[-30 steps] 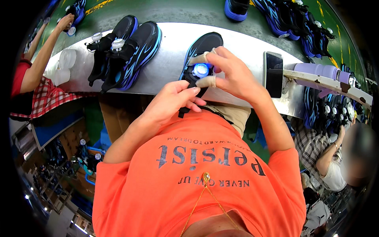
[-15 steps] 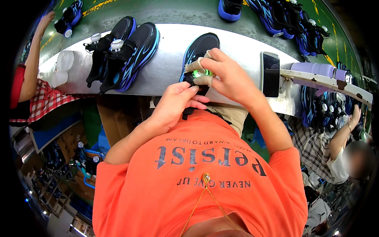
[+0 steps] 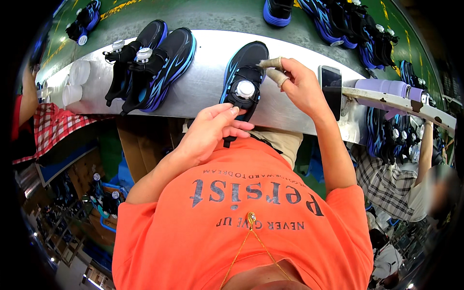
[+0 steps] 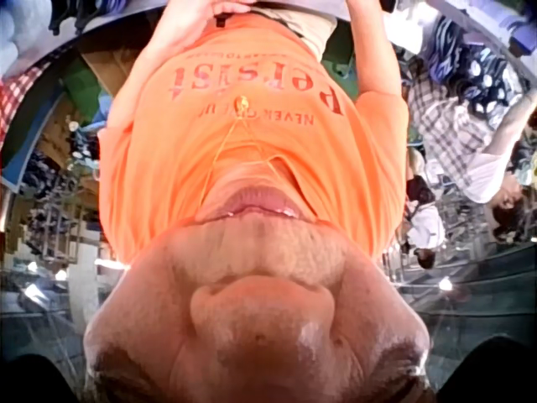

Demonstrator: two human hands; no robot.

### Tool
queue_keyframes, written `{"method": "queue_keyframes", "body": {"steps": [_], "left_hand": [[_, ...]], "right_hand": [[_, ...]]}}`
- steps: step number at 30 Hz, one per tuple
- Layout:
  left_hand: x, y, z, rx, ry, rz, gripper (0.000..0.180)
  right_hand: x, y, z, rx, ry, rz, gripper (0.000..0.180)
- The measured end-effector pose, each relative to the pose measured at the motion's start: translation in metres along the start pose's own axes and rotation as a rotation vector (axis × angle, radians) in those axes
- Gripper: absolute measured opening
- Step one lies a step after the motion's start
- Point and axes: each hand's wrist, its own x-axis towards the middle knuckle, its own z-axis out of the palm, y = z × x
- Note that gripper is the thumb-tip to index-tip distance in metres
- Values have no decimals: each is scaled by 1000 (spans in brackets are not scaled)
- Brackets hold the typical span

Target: The person applies components to the tongues of shoes by hand, removing items from a container and pressing them onto the shoe material before placing the completed pairs on a conveyor belt.

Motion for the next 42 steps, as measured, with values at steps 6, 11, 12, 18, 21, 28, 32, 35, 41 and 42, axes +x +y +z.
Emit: {"method": "queue_keyframes", "body": {"steps": [6, 11, 12, 18, 21, 28, 32, 35, 41, 42], "left_hand": [[4, 0, -3, -53, -22, 9, 32], [14, -7, -11, 13, -34, 33, 33], [14, -8, -11, 9, -35, 45, 33], [20, -7, -14, 13, 16, 26, 35], [22, -9, -14, 1, 32, 16, 36], [24, -11, -16, -6, -7, 46, 36], [24, -13, -16, -10, -18, 70, 35], [25, -16, -19, -1, -35, 84, 34], [27, -12, -19, 7, -47, 67, 35], [26, -11, -18, 15, -48, 69, 35]], "right_hand": [[0, -12, 12, 136, -144, -92, 24], [2, -33, 12, -53, -267, -138, 34], [3, -34, 16, -112, -261, -161, 33], [15, -30, 27, -133, -268, -156, 27], [21, -24, 33, -54, -272, -141, 25], [23, -17, 35, -33, -281, -130, 26], [20, -24, 32, -52, -313, -81, 25], [14, -35, 30, -189, -229, -148, 24], [18, -11, 41, -85, -184, -247, 24], [19, -10, 38, -76, -240, -149, 24]]}}
